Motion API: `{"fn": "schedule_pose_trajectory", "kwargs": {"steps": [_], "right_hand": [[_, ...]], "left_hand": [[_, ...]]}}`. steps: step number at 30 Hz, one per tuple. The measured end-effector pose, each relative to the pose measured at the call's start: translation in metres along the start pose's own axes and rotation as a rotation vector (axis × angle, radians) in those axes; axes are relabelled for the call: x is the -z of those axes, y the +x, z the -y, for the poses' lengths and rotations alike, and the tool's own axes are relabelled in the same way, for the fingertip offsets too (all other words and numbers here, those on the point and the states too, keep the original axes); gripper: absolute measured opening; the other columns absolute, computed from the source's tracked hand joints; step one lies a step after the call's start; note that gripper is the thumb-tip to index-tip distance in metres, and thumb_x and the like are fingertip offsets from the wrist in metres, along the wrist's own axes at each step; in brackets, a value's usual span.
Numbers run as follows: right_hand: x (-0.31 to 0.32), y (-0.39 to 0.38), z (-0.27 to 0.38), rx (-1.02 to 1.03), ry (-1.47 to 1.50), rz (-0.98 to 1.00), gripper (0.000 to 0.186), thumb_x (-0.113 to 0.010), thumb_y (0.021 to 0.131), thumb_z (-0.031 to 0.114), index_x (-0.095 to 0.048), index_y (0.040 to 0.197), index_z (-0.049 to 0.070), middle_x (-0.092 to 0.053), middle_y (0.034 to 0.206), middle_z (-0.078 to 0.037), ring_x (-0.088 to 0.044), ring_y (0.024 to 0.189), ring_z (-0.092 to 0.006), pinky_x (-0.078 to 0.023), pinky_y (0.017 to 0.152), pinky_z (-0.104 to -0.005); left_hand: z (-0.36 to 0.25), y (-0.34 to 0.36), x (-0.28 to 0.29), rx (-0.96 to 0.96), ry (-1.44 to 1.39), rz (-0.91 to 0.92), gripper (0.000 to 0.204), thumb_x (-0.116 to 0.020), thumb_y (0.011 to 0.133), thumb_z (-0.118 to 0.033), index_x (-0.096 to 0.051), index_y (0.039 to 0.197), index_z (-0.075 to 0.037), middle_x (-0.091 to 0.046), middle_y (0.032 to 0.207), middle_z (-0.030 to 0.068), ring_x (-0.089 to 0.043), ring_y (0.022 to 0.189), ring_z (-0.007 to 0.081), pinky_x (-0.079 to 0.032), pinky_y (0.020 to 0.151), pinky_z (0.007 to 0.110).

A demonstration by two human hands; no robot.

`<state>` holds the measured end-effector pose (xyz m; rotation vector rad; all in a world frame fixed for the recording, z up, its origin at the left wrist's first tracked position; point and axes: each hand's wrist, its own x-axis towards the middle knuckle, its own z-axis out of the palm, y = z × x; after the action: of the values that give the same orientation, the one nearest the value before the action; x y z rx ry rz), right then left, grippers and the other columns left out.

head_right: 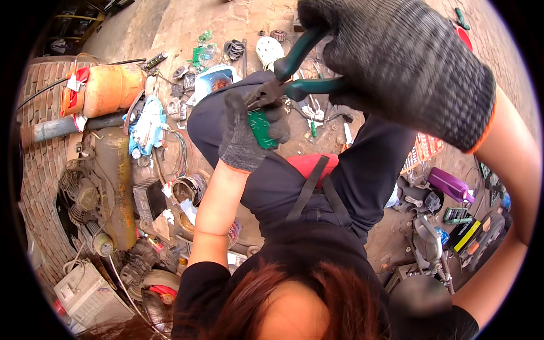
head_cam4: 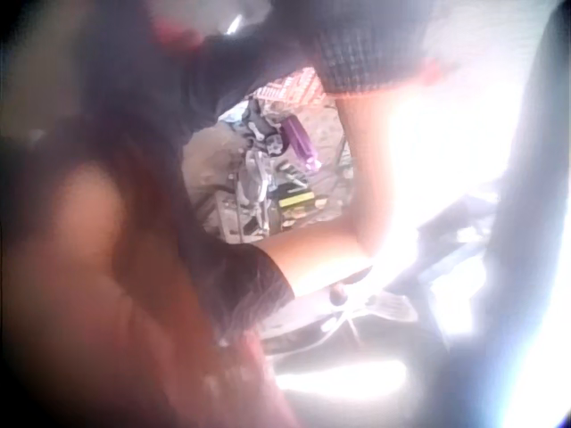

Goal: The person sits on the floor and uses pliers, a screwdriver, and a hammer to remove components from a green circuit board. They extract a cylindrical part, place it on a gear, and strike it with a hammer before continuing to disassemble the board.

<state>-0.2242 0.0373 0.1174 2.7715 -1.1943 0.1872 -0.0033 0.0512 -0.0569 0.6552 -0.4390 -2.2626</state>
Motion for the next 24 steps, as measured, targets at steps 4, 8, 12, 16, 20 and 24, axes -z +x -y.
{"fn": "schedule_pose_trajectory", "kwargs": {"steps": [4, 8, 12, 16, 20, 24], "right_hand": [[0.002, -0.005, 0.016, -0.129, -0.029, -0.074, 0.043, -0.073, 0.059, 0.004, -0.063, 0.101, 0.010, -0.055, 0.099, -0.012, -0.056, 0.092, -0.0310, -0.049, 0.077, -0.0404], [0.001, -0.005, 0.025, -0.124, -0.043, -0.094, 0.052, -0.071, 0.060, -0.001, -0.063, 0.110, 0.012, -0.055, 0.098, -0.011, -0.056, 0.093, -0.0301, -0.049, 0.079, -0.0400], [-0.002, -0.018, 0.026, -0.067, 0.019, -0.110, 0.061, -0.067, 0.059, -0.005, -0.060, 0.117, 0.012, -0.055, 0.101, -0.011, -0.055, 0.095, -0.0308, -0.047, 0.083, -0.0395], [-0.008, -0.023, 0.028, -0.136, 0.052, -0.092, 0.066, -0.065, 0.058, -0.006, -0.057, 0.123, 0.009, -0.056, 0.100, -0.012, -0.053, 0.097, -0.0321, -0.046, 0.086, -0.0410], [-0.012, -0.026, 0.038, -0.274, 0.132, -0.079, 0.055, -0.071, 0.062, 0.003, -0.061, 0.115, 0.007, -0.059, 0.112, -0.012, -0.053, 0.098, -0.0319, -0.045, 0.086, -0.0416], [-0.015, -0.031, 0.047, -0.388, 0.208, -0.077, 0.046, -0.072, 0.064, 0.005, -0.063, 0.109, 0.006, -0.058, 0.121, -0.009, -0.054, 0.097, -0.0321, -0.045, 0.085, -0.0425]], "left_hand": [[0.017, 0.001, 0.010, -0.049, -0.038, 0.088, 0.094, -0.048, 0.067, -0.082, -0.056, 0.115, -0.002, -0.057, 0.087, 0.0066, -0.053, 0.064, 0.0193, -0.045, 0.054, 0.037], [0.008, -0.012, 0.009, -0.121, 0.140, 0.088, 0.070, -0.066, 0.077, -0.054, -0.051, 0.121, -0.002, -0.057, 0.092, 0.0064, -0.058, 0.072, 0.0184, -0.050, 0.061, 0.035], [0.009, -0.024, 0.000, -0.079, 0.449, -0.070, 0.056, -0.074, 0.076, -0.012, -0.048, 0.125, -0.003, -0.058, 0.092, 0.0044, -0.060, 0.078, 0.0137, -0.051, 0.064, 0.028], [0.008, -0.029, 0.000, -0.054, 0.427, -0.098, 0.054, -0.074, 0.075, -0.005, -0.046, 0.122, -0.005, -0.057, 0.088, 0.0005, -0.054, 0.073, 0.0059, -0.047, 0.061, 0.020], [0.008, -0.029, -0.003, -0.068, 0.587, -0.120, 0.049, -0.073, 0.076, -0.005, -0.047, 0.117, -0.005, -0.057, 0.092, 0.0009, -0.055, 0.077, 0.0059, -0.047, 0.062, 0.020], [0.004, -0.032, -0.008, -0.097, 0.633, -0.148, 0.046, -0.072, 0.077, -0.004, -0.048, 0.116, -0.004, -0.057, 0.094, 0.0020, -0.054, 0.080, 0.0064, -0.048, 0.067, 0.022]]}}
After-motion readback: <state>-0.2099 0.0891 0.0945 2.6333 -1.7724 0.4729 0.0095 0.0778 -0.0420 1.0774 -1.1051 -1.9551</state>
